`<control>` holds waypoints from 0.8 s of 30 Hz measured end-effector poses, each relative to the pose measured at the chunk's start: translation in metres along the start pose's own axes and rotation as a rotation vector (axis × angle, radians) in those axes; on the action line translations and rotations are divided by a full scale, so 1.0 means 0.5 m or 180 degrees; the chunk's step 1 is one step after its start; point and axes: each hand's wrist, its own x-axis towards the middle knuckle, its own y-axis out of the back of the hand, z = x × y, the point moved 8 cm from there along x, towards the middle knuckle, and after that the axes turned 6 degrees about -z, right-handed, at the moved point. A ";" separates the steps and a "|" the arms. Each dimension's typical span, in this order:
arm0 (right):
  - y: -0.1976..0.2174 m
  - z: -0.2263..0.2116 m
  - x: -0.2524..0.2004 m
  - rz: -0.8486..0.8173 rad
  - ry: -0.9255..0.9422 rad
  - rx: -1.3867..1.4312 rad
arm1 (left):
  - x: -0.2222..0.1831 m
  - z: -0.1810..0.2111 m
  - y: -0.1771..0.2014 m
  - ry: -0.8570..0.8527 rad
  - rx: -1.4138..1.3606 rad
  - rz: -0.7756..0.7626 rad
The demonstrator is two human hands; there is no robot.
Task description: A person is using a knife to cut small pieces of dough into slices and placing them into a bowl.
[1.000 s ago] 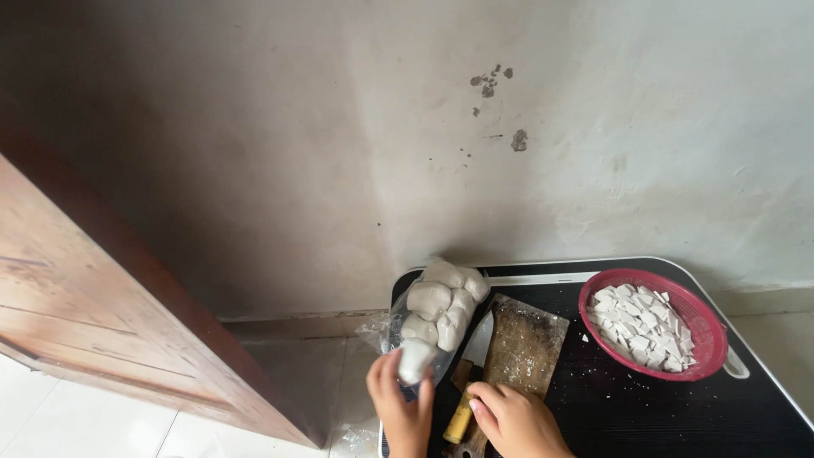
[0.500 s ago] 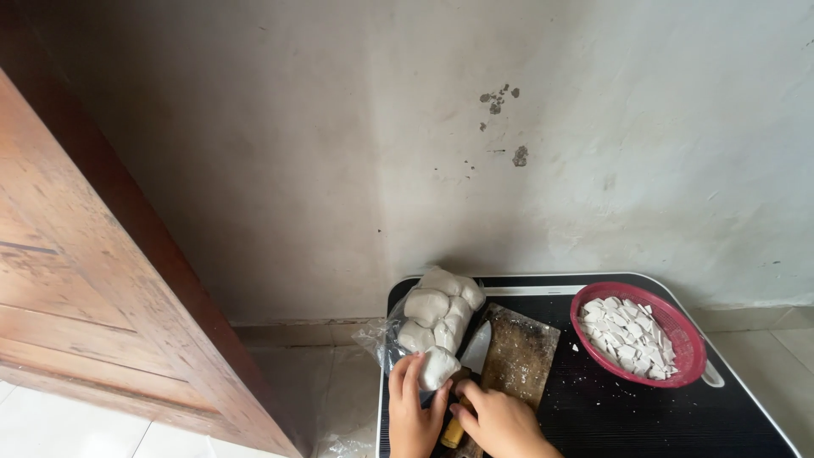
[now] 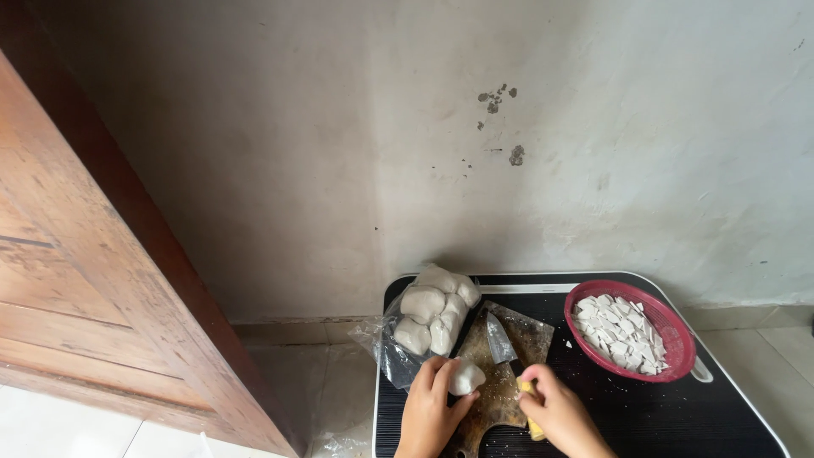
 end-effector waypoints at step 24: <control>0.000 0.099 0.000 0.0106 0.0063 0.2085 | 0.082 0.001 -0.085 0.0365 -0.0865 -0.0750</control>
